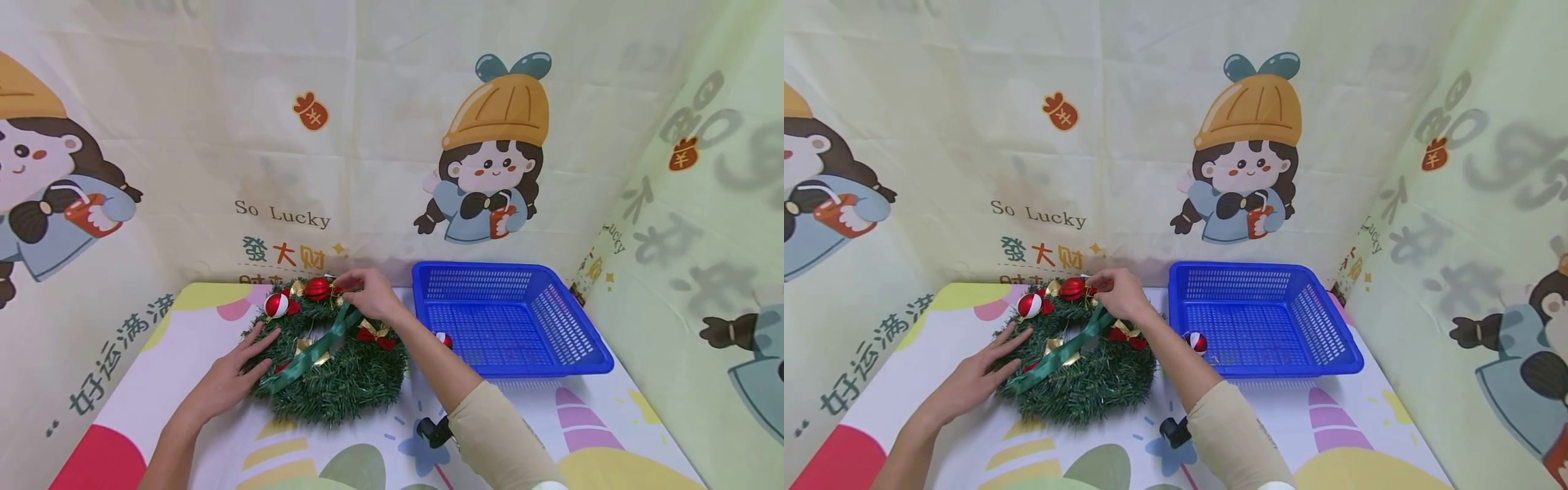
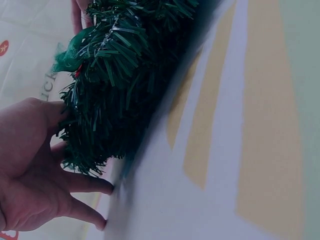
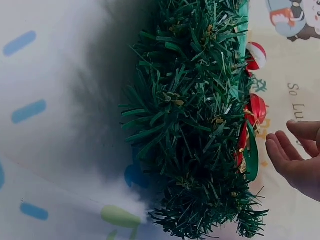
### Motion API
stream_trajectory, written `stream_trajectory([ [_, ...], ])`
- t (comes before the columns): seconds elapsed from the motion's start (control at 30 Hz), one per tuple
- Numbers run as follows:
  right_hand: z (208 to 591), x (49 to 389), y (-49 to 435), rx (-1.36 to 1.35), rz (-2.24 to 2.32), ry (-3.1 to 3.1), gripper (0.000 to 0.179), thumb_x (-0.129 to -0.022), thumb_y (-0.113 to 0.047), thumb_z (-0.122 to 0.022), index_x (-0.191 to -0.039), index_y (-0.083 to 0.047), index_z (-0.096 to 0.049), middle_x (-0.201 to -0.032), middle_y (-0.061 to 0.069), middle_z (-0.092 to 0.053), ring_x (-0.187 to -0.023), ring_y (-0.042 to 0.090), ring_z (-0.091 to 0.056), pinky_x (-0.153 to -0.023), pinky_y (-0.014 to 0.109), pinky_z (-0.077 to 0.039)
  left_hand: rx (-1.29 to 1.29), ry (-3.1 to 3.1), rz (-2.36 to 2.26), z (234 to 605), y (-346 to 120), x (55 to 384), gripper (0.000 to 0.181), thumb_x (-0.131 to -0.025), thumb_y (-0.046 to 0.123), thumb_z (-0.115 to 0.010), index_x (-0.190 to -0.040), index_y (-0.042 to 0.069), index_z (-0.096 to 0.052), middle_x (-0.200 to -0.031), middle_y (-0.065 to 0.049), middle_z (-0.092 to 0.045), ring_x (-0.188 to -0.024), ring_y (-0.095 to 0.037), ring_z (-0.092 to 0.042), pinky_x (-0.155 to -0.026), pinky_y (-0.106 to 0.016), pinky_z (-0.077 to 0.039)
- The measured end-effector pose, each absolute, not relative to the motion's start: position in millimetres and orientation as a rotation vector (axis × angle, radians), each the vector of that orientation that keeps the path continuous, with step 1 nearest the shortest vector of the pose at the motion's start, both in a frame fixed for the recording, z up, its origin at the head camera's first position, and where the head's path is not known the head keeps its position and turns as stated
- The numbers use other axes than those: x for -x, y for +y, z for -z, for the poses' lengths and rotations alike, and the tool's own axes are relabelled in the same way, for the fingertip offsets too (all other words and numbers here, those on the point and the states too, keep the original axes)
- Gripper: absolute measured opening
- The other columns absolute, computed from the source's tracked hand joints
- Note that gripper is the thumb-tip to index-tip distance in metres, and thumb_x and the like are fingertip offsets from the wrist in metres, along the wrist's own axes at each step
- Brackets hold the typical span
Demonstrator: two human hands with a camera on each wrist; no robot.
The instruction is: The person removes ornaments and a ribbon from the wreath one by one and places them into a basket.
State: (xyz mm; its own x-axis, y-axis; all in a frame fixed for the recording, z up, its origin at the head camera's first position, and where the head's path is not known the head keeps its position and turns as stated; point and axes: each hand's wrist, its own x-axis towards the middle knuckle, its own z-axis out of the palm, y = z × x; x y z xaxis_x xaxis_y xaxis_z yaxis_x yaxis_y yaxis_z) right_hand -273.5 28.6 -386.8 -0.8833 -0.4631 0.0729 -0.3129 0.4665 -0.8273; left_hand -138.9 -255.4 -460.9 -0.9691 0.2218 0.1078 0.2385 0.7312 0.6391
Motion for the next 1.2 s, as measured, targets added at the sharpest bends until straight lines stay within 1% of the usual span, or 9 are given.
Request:
stream_trajectory([
  [0.2, 390.3, 275.8, 28.6, 0.698, 1.331, 2.581, 0.028, -0.097, -0.001, -0.069, -0.124, -0.008, -0.076, -0.124, 0.015, -0.073, -0.111, 0.027, -0.07, -0.086, 0.036, -0.058, 0.378, -2.906, 1.068, 459.9, -254.8, 138.9, 0.056, -0.109, 0.032, -0.056, -0.162, 0.018, -0.041, -0.17, -0.025, -0.022, -0.141, -0.065, -0.035, -0.105, -0.077, -0.038],
  [0.37, 394.6, 276.6, 27.4, 0.693, 1.29, 2.575, 0.027, -0.098, -0.001, -0.069, -0.122, -0.009, -0.077, -0.125, 0.014, -0.073, -0.113, 0.027, -0.07, -0.087, 0.037, -0.058, 0.375, -2.912, 1.081, 460.3, -254.9, 138.8, 0.057, -0.109, 0.032, -0.056, -0.162, 0.018, -0.041, -0.17, -0.026, -0.022, -0.142, -0.064, -0.034, -0.105, -0.076, -0.038],
  [0.67, 398.9, 279.1, 26.4, 0.702, 1.204, 2.644, 0.026, -0.096, -0.002, -0.071, -0.12, -0.009, -0.078, -0.12, 0.012, -0.075, -0.112, 0.026, -0.071, -0.095, 0.04, -0.056, 0.37, -2.918, 1.071, 459.6, -255.2, 139.7, 0.057, -0.109, 0.033, -0.057, -0.162, 0.018, -0.04, -0.171, -0.025, -0.022, -0.141, -0.064, -0.036, -0.104, -0.076, -0.039],
  [0.83, 402.6, 279.7, 25.9, 0.718, 1.18, 2.667, 0.026, -0.095, -0.001, -0.071, -0.118, -0.01, -0.078, -0.117, 0.009, -0.076, -0.111, 0.025, -0.071, -0.094, 0.039, -0.057, 0.365, -2.918, 1.079, 459.9, -254.3, 139.4, 0.057, -0.109, 0.032, -0.056, -0.162, 0.018, -0.04, -0.171, -0.025, -0.021, -0.141, -0.065, -0.035, -0.105, -0.077, -0.038],
  [1.0, 404.7, 280.1, 24.9, 0.724, 1.158, 2.683, 0.026, -0.095, -0.002, -0.072, -0.118, -0.011, -0.078, -0.118, 0.007, -0.076, -0.113, 0.026, -0.07, -0.095, 0.039, -0.056, 0.356, -2.918, 1.09, 459.3, -254.0, 138.9, 0.057, -0.109, 0.033, -0.056, -0.162, 0.019, -0.04, -0.171, -0.025, -0.021, -0.142, -0.064, -0.034, -0.105, -0.076, -0.038],
  [1.2, 407.3, 281.0, 23.5, 0.722, 1.137, 2.676, 0.026, -0.097, -0.003, -0.07, -0.12, -0.011, -0.077, -0.12, 0.007, -0.075, -0.115, 0.025, -0.069, -0.097, 0.04, -0.056, 0.354, -2.918, 1.079, 461.2, -254.5, 140.0, 0.057, -0.109, 0.033, -0.056, -0.162, 0.019, -0.04, -0.171, -0.025, -0.021, -0.142, -0.064, -0.035, -0.105, -0.076, -0.038],
])
